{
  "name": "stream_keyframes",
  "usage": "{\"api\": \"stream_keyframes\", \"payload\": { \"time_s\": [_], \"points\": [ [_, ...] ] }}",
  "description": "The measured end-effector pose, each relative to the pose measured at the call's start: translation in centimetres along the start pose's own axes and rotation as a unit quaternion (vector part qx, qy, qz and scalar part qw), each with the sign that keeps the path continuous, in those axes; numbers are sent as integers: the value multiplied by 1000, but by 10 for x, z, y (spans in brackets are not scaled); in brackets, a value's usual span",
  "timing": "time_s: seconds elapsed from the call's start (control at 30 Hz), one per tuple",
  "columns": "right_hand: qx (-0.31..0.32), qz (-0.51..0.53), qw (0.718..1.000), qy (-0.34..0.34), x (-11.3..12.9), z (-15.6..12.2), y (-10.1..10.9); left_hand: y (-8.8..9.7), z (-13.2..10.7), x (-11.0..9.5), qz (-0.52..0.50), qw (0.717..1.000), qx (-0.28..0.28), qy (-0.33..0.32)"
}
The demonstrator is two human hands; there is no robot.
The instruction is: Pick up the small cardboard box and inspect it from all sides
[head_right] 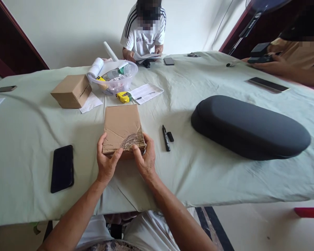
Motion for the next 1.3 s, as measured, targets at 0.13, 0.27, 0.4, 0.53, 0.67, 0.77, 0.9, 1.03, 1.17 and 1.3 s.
{"api": "stream_keyframes", "payload": {
  "time_s": [0.13,0.27,0.4,0.53,0.67,0.77,0.9,1.03,1.17,1.3],
  "points": [
    [3,8,1000,-9,2,0,-1,0,0,4,-7,1000,9,-7],
    [-1,0,1000,-18,1,-2,-1,-2,-2,8,-11,1000,22,-15],
    [-16,-3,999,-33,2,-3,1,-3,-4,8,12,999,28,-23],
    [-17,16,999,-44,5,-1,2,-4,-4,6,29,998,39,-31],
    [-31,21,998,-43,6,1,4,-3,-3,5,18,999,37,-30],
    [-38,30,998,-42,5,2,5,-2,-1,5,2,999,38,-35],
    [-31,49,997,-57,4,3,6,1,0,4,-9,998,37,-56],
    [-24,89,993,-80,1,5,8,5,2,5,7,997,27,-73],
    [-15,97,991,-87,0,5,8,5,3,8,24,997,31,-71],
    [-6,96,992,-78,1,6,8,6,4,9,26,997,39,-67]
  ]
}}
Point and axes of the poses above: each hand's wrist, its own z-axis towards the middle knuckle, its own y-axis out of the back of the hand, x = y × z, the point moved 5 cm from there along z, towards the middle knuckle, and after that the axes turned 6 degrees about z, right-handed, at the moved point
